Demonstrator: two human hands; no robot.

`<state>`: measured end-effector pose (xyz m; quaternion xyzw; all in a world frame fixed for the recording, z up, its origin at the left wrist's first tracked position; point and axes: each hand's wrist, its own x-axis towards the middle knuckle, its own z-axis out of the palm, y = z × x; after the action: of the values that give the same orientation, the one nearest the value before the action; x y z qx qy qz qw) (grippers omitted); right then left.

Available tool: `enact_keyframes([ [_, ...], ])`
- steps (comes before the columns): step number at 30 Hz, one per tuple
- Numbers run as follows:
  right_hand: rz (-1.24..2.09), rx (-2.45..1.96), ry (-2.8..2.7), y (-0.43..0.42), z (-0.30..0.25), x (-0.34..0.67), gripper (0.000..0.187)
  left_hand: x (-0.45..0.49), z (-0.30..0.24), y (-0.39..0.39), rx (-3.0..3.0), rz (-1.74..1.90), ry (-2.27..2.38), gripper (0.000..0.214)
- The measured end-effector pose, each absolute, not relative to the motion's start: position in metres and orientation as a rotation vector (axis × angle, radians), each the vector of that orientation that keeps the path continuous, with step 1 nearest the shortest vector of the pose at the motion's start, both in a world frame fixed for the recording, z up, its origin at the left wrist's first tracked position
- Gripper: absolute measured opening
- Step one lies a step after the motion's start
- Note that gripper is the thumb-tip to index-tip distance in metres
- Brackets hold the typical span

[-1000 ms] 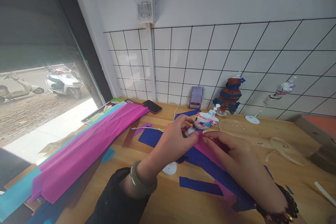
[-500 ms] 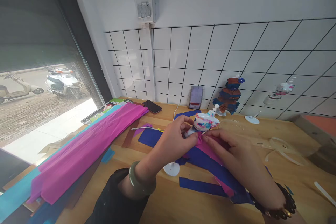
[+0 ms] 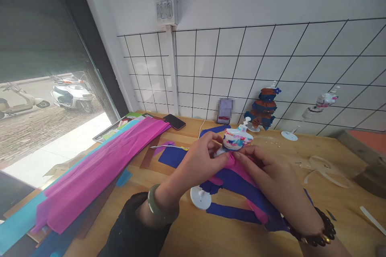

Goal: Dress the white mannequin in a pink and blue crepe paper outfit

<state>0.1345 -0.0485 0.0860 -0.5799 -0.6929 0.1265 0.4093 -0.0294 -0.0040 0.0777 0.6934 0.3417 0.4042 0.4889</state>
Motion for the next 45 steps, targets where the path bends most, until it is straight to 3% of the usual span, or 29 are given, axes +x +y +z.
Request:
enact_keyframes([
  [22, 0.578, -1.446, -1.809, -0.047, 0.087, 0.138, 0.027, -0.034, 0.077, 0.001, 1.698, 0.913, 0.856, 0.025],
  [45, 0.553, -1.473, -1.838, -0.052, 0.095, 0.138, 0.025, -0.04, 0.083, 0.005, 1.601, 0.815, 0.786, 0.033],
])
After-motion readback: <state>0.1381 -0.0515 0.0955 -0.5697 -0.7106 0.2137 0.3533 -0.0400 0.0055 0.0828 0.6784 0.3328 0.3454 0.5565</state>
